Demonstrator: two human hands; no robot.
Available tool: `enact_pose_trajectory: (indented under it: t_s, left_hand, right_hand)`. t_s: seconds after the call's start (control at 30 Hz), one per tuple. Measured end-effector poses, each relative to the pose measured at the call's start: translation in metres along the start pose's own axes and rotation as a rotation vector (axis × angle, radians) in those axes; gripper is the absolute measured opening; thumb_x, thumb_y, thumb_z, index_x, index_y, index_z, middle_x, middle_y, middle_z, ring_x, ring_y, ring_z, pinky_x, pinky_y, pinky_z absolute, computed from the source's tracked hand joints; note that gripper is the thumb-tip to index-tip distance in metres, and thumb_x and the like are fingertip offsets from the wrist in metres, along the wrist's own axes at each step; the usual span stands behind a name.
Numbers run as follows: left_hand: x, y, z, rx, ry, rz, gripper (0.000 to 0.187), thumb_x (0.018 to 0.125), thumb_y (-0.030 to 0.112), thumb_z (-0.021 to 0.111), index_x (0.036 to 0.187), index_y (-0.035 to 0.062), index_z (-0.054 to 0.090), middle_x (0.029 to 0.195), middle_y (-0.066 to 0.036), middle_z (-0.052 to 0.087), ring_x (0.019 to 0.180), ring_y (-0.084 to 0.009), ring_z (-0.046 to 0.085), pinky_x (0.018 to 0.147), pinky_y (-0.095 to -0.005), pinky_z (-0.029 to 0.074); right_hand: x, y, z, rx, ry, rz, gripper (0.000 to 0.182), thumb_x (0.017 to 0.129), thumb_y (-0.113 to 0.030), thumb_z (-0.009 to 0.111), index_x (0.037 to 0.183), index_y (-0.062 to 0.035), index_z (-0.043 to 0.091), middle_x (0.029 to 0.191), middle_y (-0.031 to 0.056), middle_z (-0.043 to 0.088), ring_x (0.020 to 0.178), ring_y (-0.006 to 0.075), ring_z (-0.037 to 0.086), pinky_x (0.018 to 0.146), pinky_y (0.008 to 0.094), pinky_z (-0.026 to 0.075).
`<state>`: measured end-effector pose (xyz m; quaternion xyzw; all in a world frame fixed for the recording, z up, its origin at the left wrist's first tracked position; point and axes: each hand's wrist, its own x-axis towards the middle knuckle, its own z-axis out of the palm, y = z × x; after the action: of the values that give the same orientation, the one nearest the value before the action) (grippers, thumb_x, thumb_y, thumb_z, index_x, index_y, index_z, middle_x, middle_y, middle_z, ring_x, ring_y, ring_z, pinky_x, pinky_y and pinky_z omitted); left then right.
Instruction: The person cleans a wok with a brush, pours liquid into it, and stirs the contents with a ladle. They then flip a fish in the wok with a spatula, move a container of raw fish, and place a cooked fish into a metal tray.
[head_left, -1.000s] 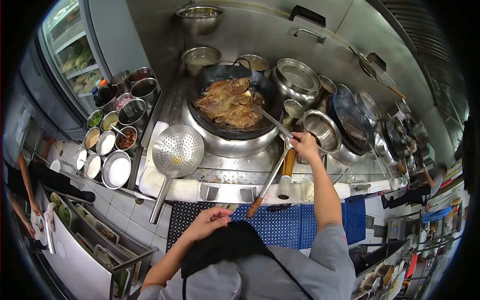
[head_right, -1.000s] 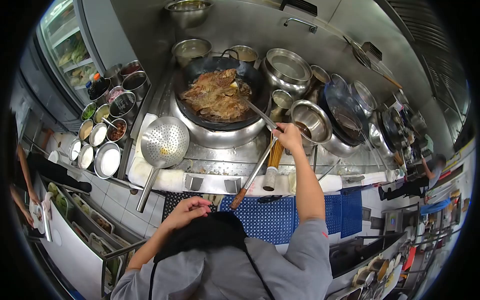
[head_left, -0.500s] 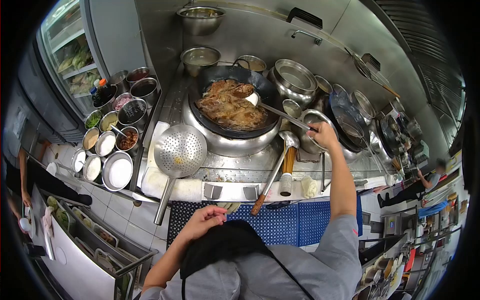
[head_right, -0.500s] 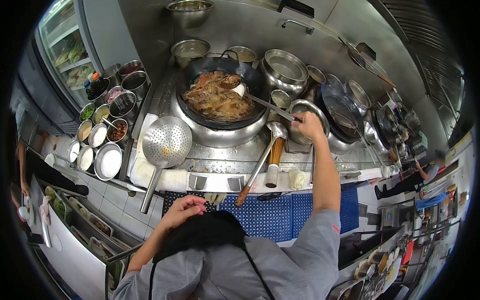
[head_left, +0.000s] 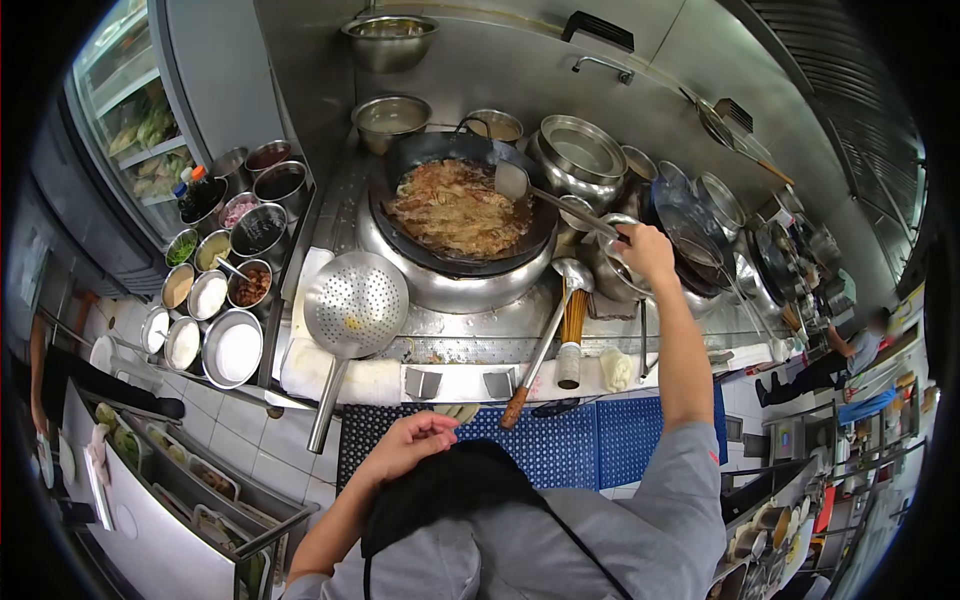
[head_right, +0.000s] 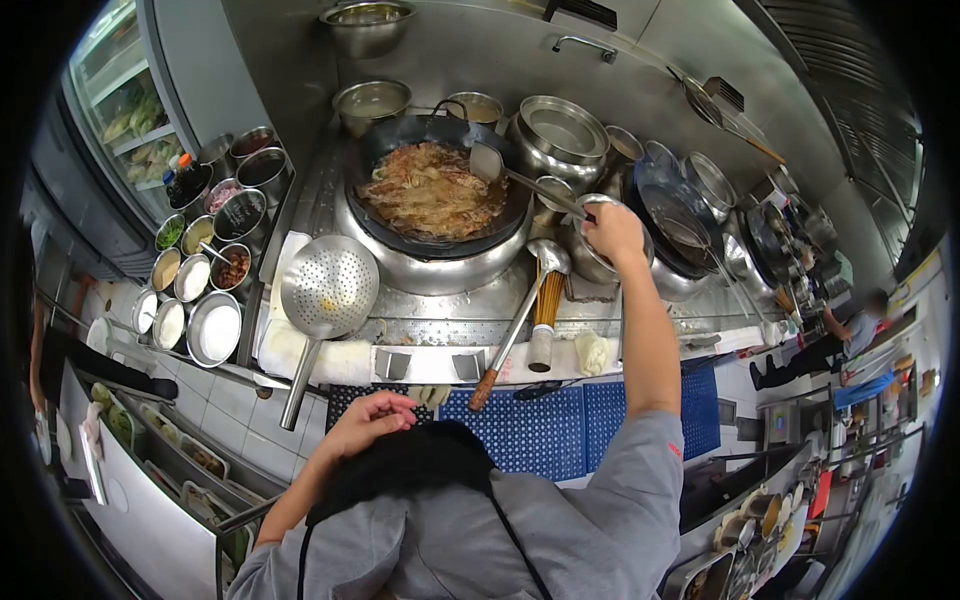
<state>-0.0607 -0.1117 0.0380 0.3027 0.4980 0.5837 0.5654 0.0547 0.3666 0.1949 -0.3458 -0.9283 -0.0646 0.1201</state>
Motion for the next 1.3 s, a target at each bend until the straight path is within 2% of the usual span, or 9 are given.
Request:
enact_pose_trajectory:
  t_s: [0.1, 0.17, 0.3, 0.47, 0.7, 0.87, 1.03, 1.17, 1.3]
  left_hand:
    - [-0.001, -0.002, 0.002, 0.025, 0.006, 0.008, 0.032, 0.095, 0.012, 0.061, 0.125, 0.0018, 0.057, 0.107, -0.008, 0.067, 0.096, -0.0131, 0.063, 0.090, -0.0270, 0.049]
    - [-0.003, -0.003, 0.004, 0.014, 0.023, 0.006, 0.032, 0.095, 0.011, 0.061, 0.125, 0.0020, 0.057, 0.107, -0.008, 0.067, 0.097, -0.0135, 0.063, 0.090, -0.0273, 0.050]
    - [-0.013, -0.002, 0.004, 0.011, 0.085, 0.010, 0.032, 0.094, 0.010, 0.061, 0.125, 0.0024, 0.058, 0.107, -0.008, 0.067, 0.097, -0.0140, 0.063, 0.090, -0.0280, 0.050]
    - [-0.023, -0.009, 0.002, -0.058, 0.143, 0.028, 0.031, 0.094, 0.011, 0.062, 0.124, 0.0024, 0.058, 0.105, -0.007, 0.067, 0.095, -0.0113, 0.062, 0.088, -0.0262, 0.049]
    - [-0.013, 0.001, 0.002, -0.039, 0.084, -0.005, 0.033, 0.094, 0.016, 0.063, 0.123, 0.0015, 0.058, 0.104, -0.006, 0.067, 0.093, -0.0104, 0.062, 0.087, -0.0254, 0.049]
    - [-0.004, -0.007, -0.006, -0.006, 0.005, -0.051, 0.033, 0.095, 0.017, 0.062, 0.123, 0.0020, 0.059, 0.103, -0.006, 0.067, 0.092, -0.0102, 0.061, 0.084, -0.0252, 0.049]
    - [0.034, -0.060, -0.027, 0.274, -0.156, -0.143, 0.035, 0.094, 0.022, 0.063, 0.122, 0.0016, 0.061, 0.100, -0.005, 0.067, 0.091, -0.0108, 0.060, 0.084, -0.0259, 0.049]
    - [0.080, -0.125, -0.029, 0.626, -0.384, -0.137, 0.045, 0.092, 0.035, 0.061, 0.122, 0.0018, 0.062, 0.109, -0.014, 0.069, 0.101, -0.0256, 0.065, 0.091, -0.0336, 0.049]
    - [0.130, -0.191, 0.002, 0.978, -0.523, -0.160, 0.058, 0.091, 0.046, 0.056, 0.130, 0.0027, 0.055, 0.125, -0.023, 0.060, 0.115, -0.0395, 0.058, 0.099, -0.0414, 0.045]
  right_hand:
    - [0.019, -0.024, 0.024, -0.065, 0.072, -0.055, 0.025, 0.079, -0.025, 0.070, 0.100, -0.0124, 0.073, 0.088, 0.0183, 0.071, 0.085, 0.0347, 0.069, 0.079, 0.0444, 0.055]
    - [0.030, -0.048, 0.033, -0.106, 0.023, -0.002, 0.021, 0.080, -0.025, 0.069, 0.095, -0.0101, 0.071, 0.085, 0.0175, 0.071, 0.082, 0.0349, 0.070, 0.076, 0.0450, 0.056]
    - [0.044, -0.089, 0.042, 0.014, -0.014, -0.038, 0.021, 0.080, -0.025, 0.069, 0.094, -0.0079, 0.071, 0.090, 0.0189, 0.070, 0.086, 0.0348, 0.070, 0.079, 0.0452, 0.055]
    - [0.049, -0.129, 0.045, 0.312, -0.157, 0.096, 0.040, 0.080, -0.028, 0.072, 0.115, -0.0108, 0.070, 0.106, 0.0201, 0.069, 0.100, 0.0360, 0.066, 0.088, 0.0427, 0.052]
    - [0.016, -0.139, 0.012, 0.242, -0.146, 0.014, 0.037, 0.081, -0.026, 0.070, 0.116, -0.0118, 0.069, 0.104, 0.0188, 0.070, 0.099, 0.0347, 0.066, 0.088, 0.0434, 0.052]
    - [-0.032, -0.120, -0.006, 0.055, 0.079, -0.074, 0.027, 0.083, -0.023, 0.068, 0.106, -0.0091, 0.065, 0.085, 0.0187, 0.070, 0.076, 0.0368, 0.068, 0.067, 0.0473, 0.053]
    - [-0.085, -0.093, -0.014, 0.067, 0.200, 0.050, 0.026, 0.082, -0.024, 0.069, 0.099, -0.0061, 0.064, 0.079, 0.0162, 0.069, 0.070, 0.0369, 0.067, 0.063, 0.0472, 0.053]
    - [-0.127, -0.078, -0.016, 0.100, 0.184, 0.124, 0.025, 0.081, -0.023, 0.070, 0.099, -0.0063, 0.066, 0.083, 0.0176, 0.069, 0.071, 0.0363, 0.068, 0.063, 0.0468, 0.052]
    - [-0.154, -0.076, -0.003, 0.163, 0.073, 0.329, 0.028, 0.081, -0.024, 0.071, 0.104, -0.0082, 0.069, 0.086, 0.0183, 0.070, 0.077, 0.0362, 0.068, 0.066, 0.0461, 0.052]
